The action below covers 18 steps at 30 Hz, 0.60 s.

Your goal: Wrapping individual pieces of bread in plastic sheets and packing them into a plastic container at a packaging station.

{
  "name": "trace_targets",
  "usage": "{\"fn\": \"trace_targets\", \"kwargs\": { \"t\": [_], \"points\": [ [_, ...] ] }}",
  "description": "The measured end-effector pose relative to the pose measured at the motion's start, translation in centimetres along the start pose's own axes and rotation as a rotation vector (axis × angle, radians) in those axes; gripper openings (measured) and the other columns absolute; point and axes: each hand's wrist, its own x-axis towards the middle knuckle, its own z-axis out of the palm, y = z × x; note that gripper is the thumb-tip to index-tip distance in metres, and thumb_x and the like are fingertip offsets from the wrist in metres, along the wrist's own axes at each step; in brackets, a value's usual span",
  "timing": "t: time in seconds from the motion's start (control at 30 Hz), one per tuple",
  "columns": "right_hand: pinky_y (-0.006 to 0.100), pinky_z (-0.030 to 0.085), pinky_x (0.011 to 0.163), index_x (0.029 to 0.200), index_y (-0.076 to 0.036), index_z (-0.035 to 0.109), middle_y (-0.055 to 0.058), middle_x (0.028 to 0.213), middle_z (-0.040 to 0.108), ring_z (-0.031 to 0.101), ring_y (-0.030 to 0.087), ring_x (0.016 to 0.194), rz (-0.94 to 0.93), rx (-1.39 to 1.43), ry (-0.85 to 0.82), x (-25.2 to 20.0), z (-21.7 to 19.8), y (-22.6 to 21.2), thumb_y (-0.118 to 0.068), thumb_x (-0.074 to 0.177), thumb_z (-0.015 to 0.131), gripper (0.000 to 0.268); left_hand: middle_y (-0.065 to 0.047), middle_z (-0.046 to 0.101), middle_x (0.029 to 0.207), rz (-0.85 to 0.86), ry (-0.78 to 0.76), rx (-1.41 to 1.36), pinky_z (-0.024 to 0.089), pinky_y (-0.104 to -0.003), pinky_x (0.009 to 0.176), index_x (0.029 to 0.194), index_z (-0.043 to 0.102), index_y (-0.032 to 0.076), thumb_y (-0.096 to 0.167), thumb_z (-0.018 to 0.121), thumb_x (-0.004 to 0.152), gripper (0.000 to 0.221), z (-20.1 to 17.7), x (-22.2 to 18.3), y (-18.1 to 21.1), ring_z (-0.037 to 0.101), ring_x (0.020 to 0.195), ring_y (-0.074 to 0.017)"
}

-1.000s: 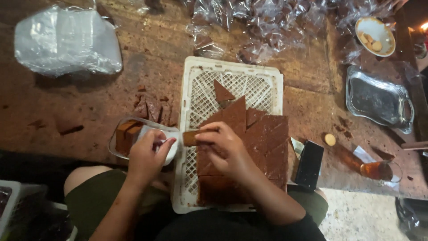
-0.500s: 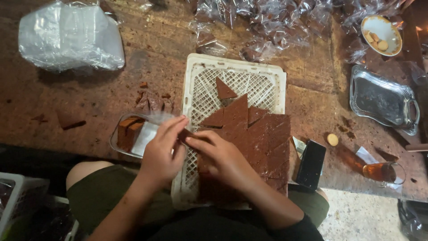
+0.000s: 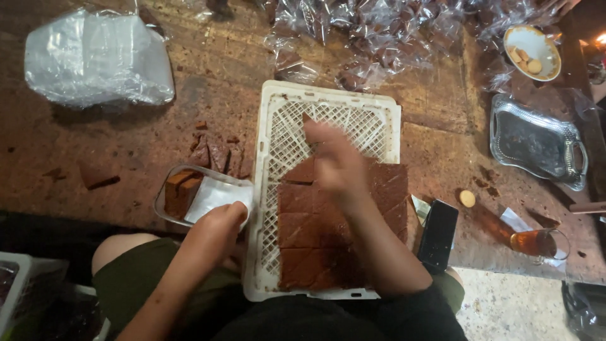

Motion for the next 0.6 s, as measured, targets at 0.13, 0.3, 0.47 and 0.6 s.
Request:
{"fn": "trace_targets", "kwargs": {
  "t": [0.13,0.3,0.47,0.6],
  "points": [
    [0.051,0.051,0.093,0.123,-0.003,0.068,0.022,0.128,0.066,0.062,0.042,0.119,-0.373,-0.665,-0.382,-1.1,2.5,12.6,0.01,0.08,0.055,0.047,-0.001,0.071,0.08,0.007,0.214,-0.082,0.058,-0.036,0.073,0.103,0.068,0.02,0.026,0.073,0.091,0.014,1.3,0.9,-1.2,0.073,0.08,-0.0222],
    [0.045,0.052,0.074,0.093,-0.015,0.059,0.007,0.095,0.056,0.058,0.033,0.093,-0.225,-0.887,-0.411,-3.7,1.4,17.0,-0.019,0.076,0.073,0.022,0.009,0.076,0.084,-0.15,0.221,-0.223,0.06,-0.027,0.069,0.101,0.077,0.028,0.02,0.076,0.086,0.018,1.5,-0.2,-1.8,0.075,0.081,-0.0125],
    [0.042,0.055,0.09,0.124,-0.016,0.062,0.012,0.113,0.069,0.068,0.033,0.105,0.195,-0.17,-0.07,-3.7,0.9,1.3,-0.01,0.079,0.077,0.048,-0.007,0.072,0.118,-0.055,0.285,-0.302,0.06,-0.036,0.081,0.125,0.073,0.019,0.001,0.067,0.081,0.048,-0.1,1.3,0.8,0.072,0.101,-0.0266],
    [0.054,0.047,0.107,0.132,-0.003,0.062,0.025,0.134,0.063,0.055,0.048,0.13,0.056,0.037,-0.316,-6.4,2.8,-4.7,0.019,0.07,0.06,0.066,-0.019,0.065,0.135,0.071,0.299,-0.305,0.055,-0.045,0.096,0.134,0.065,0.005,-0.004,0.062,0.076,0.059,-2.2,3.1,4.2,0.064,0.121,-0.038]
  ]
}}
